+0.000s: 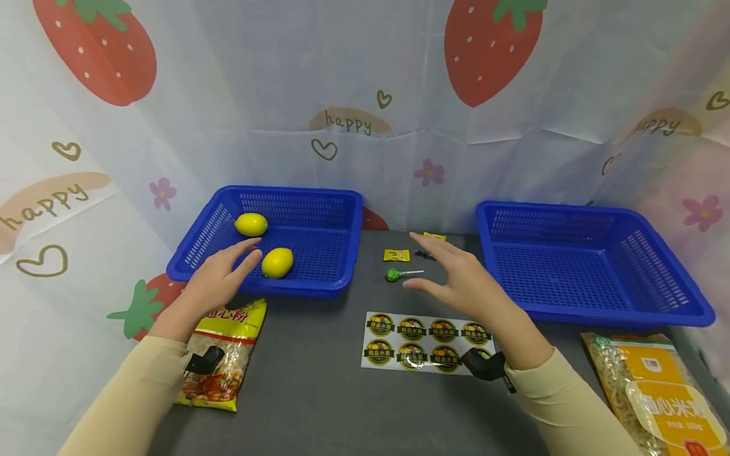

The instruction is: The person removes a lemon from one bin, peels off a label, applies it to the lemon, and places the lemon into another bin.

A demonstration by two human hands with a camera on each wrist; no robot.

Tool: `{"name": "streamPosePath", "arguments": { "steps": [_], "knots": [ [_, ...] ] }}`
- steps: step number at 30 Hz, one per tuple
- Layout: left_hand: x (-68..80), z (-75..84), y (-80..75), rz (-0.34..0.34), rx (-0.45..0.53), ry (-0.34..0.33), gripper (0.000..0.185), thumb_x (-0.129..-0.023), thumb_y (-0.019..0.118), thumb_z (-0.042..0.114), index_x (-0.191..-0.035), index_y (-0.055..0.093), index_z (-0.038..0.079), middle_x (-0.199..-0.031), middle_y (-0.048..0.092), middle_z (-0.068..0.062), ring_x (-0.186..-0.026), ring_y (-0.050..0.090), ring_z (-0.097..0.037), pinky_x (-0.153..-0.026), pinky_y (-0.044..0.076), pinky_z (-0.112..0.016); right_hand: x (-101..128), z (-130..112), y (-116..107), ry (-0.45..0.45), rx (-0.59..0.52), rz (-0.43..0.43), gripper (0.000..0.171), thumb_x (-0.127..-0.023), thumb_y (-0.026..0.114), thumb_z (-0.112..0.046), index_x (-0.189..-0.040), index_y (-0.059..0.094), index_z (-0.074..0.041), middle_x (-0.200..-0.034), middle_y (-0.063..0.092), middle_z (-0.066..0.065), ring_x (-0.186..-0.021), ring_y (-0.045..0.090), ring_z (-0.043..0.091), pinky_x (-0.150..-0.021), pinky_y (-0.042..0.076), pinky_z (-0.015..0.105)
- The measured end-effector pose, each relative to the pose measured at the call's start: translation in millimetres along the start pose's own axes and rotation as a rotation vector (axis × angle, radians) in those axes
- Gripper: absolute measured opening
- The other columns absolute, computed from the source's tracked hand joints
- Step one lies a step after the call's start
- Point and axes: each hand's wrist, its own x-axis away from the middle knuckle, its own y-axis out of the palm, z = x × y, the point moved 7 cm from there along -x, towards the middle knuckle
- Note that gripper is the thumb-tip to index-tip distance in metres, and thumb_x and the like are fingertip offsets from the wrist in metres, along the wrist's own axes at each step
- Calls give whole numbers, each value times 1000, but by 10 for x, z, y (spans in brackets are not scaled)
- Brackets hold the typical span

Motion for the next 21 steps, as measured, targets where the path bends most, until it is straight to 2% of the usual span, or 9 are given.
{"name": "streamPosePath", "arguments": {
  "steps": [5,8,14,16,21],
  "knots": [
    [-116,-69,45,-25,-17,-36,67,-107,31,56,-157,37,12,-155,44,-21,-139,43,-46,-113,32,-66,-194,-97,227,-26,-63,-11,82,-89,76,-43,-158,36,-21,-156,46,10,-141,48,32,-111,42,53],
    [-197,-106,76,-56,-13,-65,71,-106,30,60,-158,35,12,-154,44,-22,-139,43,-46,-112,33,-66,-292,-100,368,-2,-105,-29,84,-89,75,-45,-158,35,-21,-158,44,7,-138,51,29,-107,48,49],
    [-394,-178,159,-132,-21,-119,81,-101,29,69,-158,33,12,-153,45,-23,-138,44,-45,-111,34,-66,-482,-77,621,78,-169,-52,89,-88,76,-48,-160,31,-23,-159,42,4,-108,68,26,-89,57,43],
    [-461,-187,196,-146,-35,-122,83,-100,32,71,-158,33,12,-153,45,-23,-138,45,-45,-111,34,-66,-540,-78,700,102,-176,-57,90,-87,76,-49,-160,30,-24,-158,44,6,-110,67,28,-92,55,46],
    [-564,-209,292,-172,-65,-130,85,-97,46,69,-159,32,12,-152,46,-24,-137,44,-47,-108,36,-68,-646,-98,909,176,-208,-90,95,-86,75,-55,-161,27,-24,-155,47,11,-135,54,30,-106,47,53]
  ]
}}
